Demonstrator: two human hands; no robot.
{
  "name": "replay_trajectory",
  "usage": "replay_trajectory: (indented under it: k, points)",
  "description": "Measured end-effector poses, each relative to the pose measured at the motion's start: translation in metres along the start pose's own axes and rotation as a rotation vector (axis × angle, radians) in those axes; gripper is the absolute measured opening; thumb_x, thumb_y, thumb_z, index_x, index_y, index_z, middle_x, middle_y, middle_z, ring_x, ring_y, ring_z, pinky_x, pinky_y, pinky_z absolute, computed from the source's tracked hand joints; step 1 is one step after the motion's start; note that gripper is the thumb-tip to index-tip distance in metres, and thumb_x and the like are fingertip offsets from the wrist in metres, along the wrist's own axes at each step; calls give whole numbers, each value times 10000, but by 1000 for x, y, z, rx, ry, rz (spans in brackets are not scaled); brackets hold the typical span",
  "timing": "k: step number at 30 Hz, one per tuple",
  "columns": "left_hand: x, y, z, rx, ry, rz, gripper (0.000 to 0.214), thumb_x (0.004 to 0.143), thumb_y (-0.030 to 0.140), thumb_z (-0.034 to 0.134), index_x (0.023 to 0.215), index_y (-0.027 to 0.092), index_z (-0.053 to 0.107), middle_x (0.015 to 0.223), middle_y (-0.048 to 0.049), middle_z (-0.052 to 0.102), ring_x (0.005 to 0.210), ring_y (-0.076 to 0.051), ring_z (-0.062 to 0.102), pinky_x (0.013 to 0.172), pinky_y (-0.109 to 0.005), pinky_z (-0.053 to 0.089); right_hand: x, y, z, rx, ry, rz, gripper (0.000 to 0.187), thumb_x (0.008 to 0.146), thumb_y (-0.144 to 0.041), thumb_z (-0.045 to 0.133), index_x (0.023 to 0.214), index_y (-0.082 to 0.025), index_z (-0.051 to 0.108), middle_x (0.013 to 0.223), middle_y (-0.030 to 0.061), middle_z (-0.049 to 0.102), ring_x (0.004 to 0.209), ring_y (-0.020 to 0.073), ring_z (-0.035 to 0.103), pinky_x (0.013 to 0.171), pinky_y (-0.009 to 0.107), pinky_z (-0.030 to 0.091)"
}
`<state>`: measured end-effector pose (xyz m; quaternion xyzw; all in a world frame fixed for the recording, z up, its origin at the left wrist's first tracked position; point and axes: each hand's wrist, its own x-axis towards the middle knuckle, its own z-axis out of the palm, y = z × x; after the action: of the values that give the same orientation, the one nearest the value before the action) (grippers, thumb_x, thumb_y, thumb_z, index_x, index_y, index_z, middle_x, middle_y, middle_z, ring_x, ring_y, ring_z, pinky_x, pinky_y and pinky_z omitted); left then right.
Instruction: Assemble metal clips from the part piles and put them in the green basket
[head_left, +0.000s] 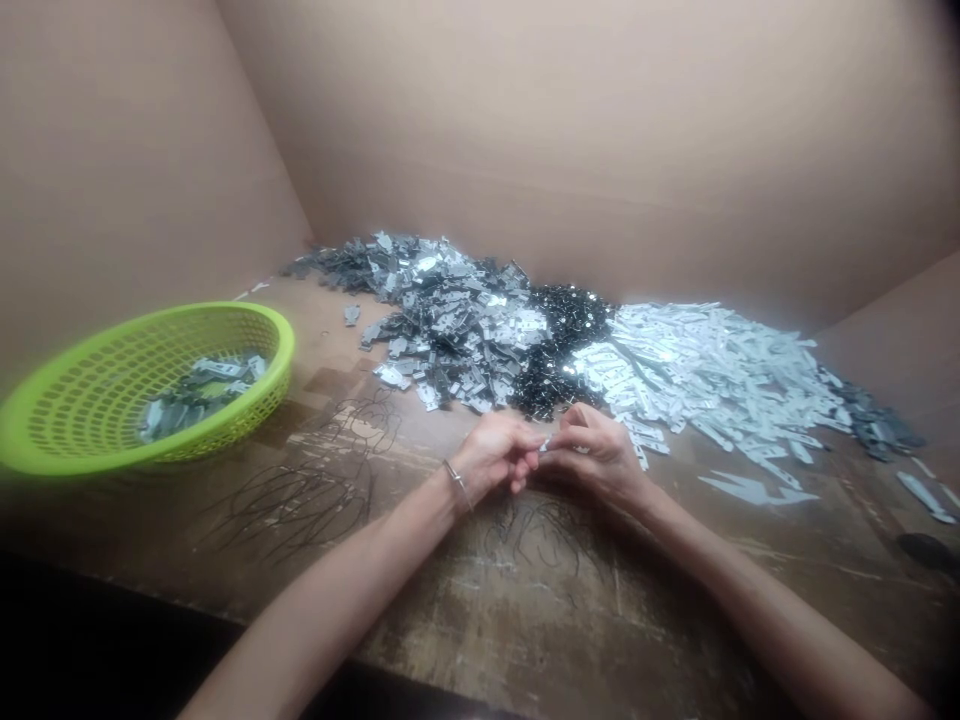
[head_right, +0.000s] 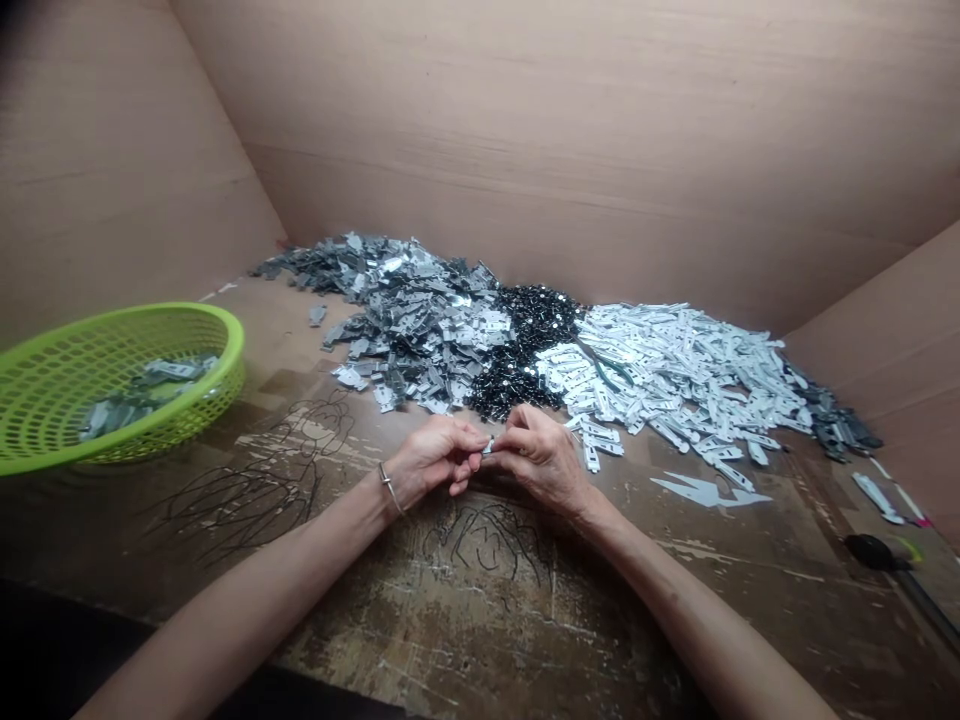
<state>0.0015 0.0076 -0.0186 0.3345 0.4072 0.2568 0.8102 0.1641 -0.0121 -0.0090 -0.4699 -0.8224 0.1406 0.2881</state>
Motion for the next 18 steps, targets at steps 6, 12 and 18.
replay_trajectory:
  k: [6, 12, 18]
  points:
    - [-1, 2, 2, -3, -5, -12, 67, 662, 129, 511, 611, 85, 507, 420, 6, 484, 262, -64, 391, 251, -183, 316, 0, -1, 0, 54, -9, 2, 168, 676, -357, 568, 720, -222, 658, 705, 21, 482, 633, 121, 456, 542, 230, 350]
    - [1, -1, -1, -12, -17, -11, 59, 659, 141, 518, 641, 86, 504, 435, 9, 491, 272, -60, 398, 253, -177, 323, 1, -4, -8, 115, 5, 12, 155, 656, -336, 593, 719, -205, 647, 709, 21, 495, 646, 127, 468, 557, 241, 368]
    - [10, -4, -14, -15, 24, 25, 140, 639, 181, 565, 726, 91, 503, 457, 18, 501, 303, -58, 414, 267, -172, 344, 4, 15, -23, 58, 72, 164, 139, 729, -271, 518, 707, -180, 620, 672, 30, 526, 640, 135, 477, 564, 257, 377]
